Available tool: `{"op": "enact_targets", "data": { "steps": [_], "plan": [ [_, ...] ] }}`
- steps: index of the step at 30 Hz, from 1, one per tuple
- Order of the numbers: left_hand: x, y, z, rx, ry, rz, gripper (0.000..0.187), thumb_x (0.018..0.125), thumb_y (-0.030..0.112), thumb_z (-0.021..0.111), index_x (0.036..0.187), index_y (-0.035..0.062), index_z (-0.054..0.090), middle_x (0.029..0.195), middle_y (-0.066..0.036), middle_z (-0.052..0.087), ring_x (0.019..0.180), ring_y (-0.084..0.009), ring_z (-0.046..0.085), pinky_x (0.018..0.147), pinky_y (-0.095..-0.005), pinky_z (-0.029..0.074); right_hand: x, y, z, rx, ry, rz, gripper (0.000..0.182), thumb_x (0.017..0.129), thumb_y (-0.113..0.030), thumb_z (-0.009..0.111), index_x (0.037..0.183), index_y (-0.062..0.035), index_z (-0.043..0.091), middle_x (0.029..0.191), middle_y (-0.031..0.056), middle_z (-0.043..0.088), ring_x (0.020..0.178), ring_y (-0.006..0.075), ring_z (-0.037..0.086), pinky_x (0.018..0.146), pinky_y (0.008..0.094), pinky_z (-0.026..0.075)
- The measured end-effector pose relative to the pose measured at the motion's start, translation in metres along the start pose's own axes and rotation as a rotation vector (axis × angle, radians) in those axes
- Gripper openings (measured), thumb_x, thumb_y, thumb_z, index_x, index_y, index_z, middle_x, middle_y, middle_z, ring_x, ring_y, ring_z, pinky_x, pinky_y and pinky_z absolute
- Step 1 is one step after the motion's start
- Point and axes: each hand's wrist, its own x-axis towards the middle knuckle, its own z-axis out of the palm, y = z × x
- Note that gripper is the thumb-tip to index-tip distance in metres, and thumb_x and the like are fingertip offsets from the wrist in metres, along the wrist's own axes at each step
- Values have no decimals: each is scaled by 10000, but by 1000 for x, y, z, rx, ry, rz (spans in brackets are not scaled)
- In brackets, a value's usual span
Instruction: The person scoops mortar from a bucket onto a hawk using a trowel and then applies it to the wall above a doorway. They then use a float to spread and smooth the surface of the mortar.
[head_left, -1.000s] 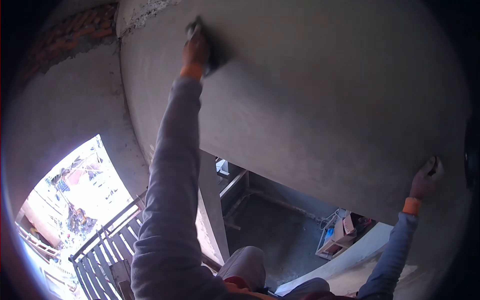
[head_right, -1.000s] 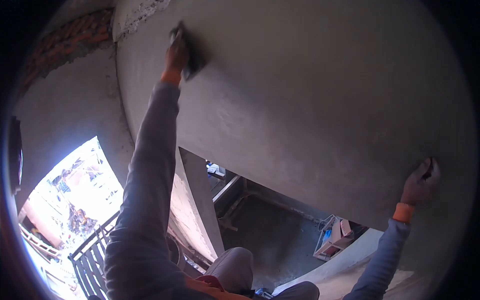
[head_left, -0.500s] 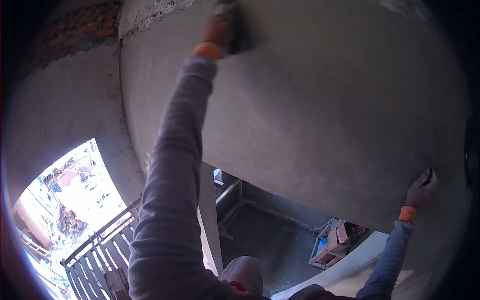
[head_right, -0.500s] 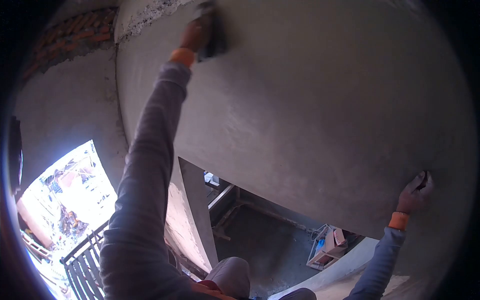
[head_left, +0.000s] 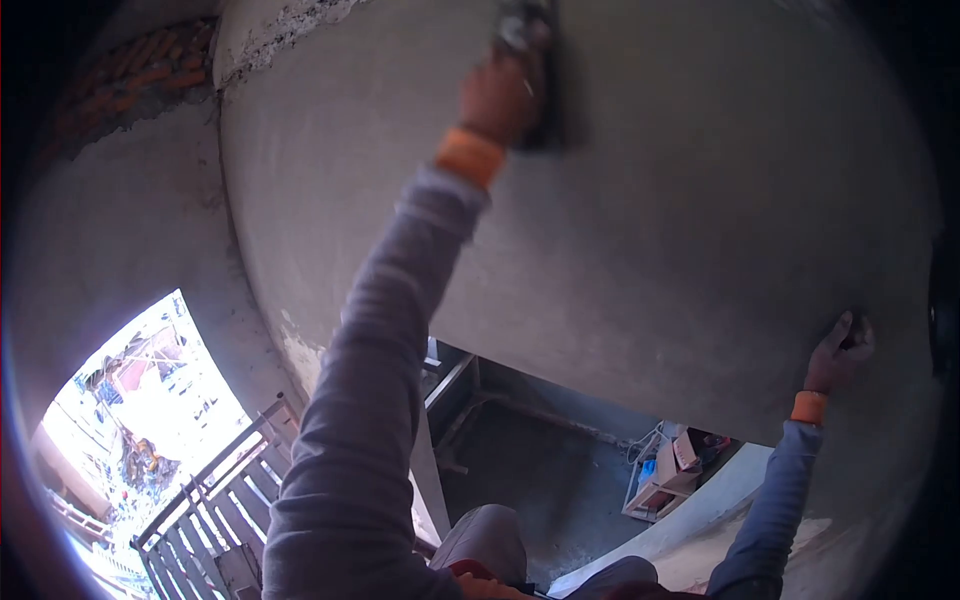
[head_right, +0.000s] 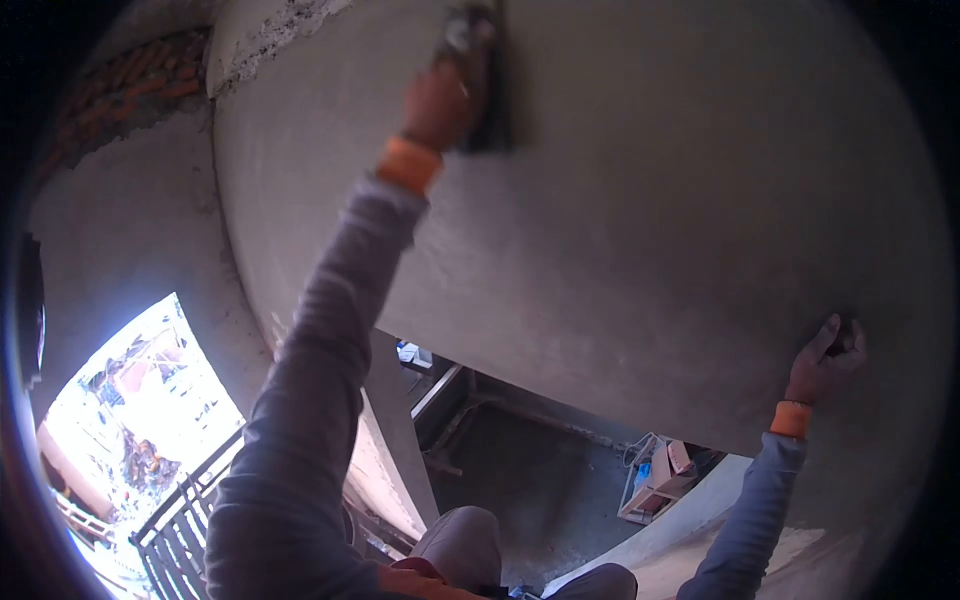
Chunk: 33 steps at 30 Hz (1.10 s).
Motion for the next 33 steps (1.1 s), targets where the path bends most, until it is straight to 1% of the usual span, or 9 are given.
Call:
{"op": "enact_targets", "data": {
  "steps": [4,8,12,16,19,22,24,26,33],
  "plan": [
    [-145,7,-15,4,-181,390,654,897,178,462,1484,344,227,1160,-284,514,860,-401,641,672,-512,551,-1,1,-5,-25,-50,68,465,897,-319,657,1185,18,517,870,59,579,745,131,545,672,275,461],
    [-69,-87,2,-36,58,149,637,858,150,496,1449,323,334,1000,-242,591,815,-398,644,640,-484,547,1,-16,-8,-67,-41,92,456,889,-324,669,1174,5,530,842,41,558,710,118,518,641,266,446],
    [27,-10,8,-127,77,72,591,835,131,500,1404,263,414,969,-206,621,754,-397,641,634,-492,534,1,-10,-2,-17,18,-9,450,879,-322,682,1160,1,542,826,31,562,687,115,519,622,260,446],
    [-87,104,8,44,96,346,565,871,197,491,1419,292,391,1069,-216,590,777,-362,648,600,-465,548,-2,-4,-3,-54,-9,63,433,878,-303,685,1151,4,548,834,32,585,673,118,535,604,266,453],
    [-152,71,10,20,-83,514,576,887,156,473,1426,327,358,1184,-260,503,811,-364,650,579,-510,547,-1,-18,-7,-21,-46,84,404,881,-287,681,1140,-3,555,819,29,592,662,118,541,599,270,455],
    [-67,0,-1,113,-110,202,569,882,145,468,1411,333,375,1144,-253,532,835,-363,657,574,-505,544,-1,-12,-4,9,-11,-16,380,882,-282,679,1127,-16,562,806,26,594,666,119,552,605,269,459],
    [6,7,-9,-1,120,162,558,877,151,473,1407,299,384,1101,-241,564,835,-356,658,588,-485,546,1,-13,-4,-20,34,-87,359,883,-276,679,1113,-23,569,792,28,597,657,121,553,600,269,458],
    [40,62,-7,19,-28,111,565,865,164,492,1411,262,383,1062,-229,587,821,-350,655,603,-459,552,0,-14,-4,-44,41,-82,345,884,-276,677,1102,-29,574,778,26,601,647,122,554,593,271,458],
    [-113,149,-8,-9,-172,518,668,845,126,536,1439,350,330,1198,-197,492,871,-358,630,641,-465,565,-2,-19,-4,-68,-8,4,325,888,-290,667,1088,-47,584,751,16,606,623,117,550,565,276,457]
  ]
}}
